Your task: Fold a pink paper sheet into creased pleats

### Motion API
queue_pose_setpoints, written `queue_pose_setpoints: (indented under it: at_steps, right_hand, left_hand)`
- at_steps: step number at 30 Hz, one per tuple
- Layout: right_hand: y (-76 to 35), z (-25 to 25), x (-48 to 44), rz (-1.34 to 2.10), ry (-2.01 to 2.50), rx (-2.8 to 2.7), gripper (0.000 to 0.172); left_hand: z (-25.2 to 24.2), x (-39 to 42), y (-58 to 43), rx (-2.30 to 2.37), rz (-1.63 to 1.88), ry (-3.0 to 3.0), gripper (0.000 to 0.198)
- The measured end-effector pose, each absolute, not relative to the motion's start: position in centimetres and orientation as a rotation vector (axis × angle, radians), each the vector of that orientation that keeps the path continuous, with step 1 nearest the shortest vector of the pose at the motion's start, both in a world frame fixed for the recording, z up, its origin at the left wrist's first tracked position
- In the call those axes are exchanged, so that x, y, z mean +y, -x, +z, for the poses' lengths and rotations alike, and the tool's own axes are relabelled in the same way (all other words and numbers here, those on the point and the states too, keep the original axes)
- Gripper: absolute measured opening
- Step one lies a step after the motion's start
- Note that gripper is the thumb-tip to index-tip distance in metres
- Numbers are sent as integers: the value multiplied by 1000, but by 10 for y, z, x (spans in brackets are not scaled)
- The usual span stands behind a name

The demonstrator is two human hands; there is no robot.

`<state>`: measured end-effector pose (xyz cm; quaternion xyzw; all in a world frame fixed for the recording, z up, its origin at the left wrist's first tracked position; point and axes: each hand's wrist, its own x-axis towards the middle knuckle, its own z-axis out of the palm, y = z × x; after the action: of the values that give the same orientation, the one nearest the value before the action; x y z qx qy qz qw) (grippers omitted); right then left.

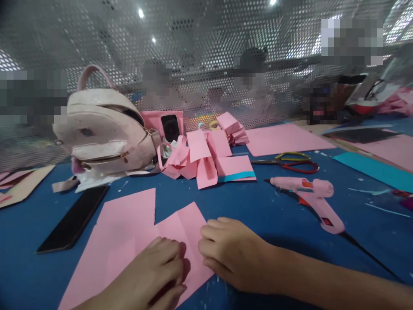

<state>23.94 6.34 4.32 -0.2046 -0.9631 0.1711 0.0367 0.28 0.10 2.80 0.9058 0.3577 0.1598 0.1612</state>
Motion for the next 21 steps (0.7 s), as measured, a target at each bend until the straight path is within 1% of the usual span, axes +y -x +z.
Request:
queue_pose_setpoints:
  at_steps: [3,7,10,13,17,21]
  right_hand:
    - [-237,42,62,495,659,-2963,12]
    - [-234,42,62,377,592,-3007,17]
    - [-235,43,61,304,557,-3010,19]
    - [-237,42,61,272,540,-3006,19]
    - [-238,41,64,270,482,-2999,19]
    - [-238,43,69,353,420,-3032,19]
  left_hand:
    - [19,2,-4,1027,467,-2677,7]
    - [1,1,-5,1053,663,-2700,6]
    - [-4,2,-5,1050,718,-2719,9]
    - [-1,4,-5,1040,696,-2742,17]
    - [7,4,-7,1039,781,-2747,30]
    - [18,5,-5,1028,713,-2750,27]
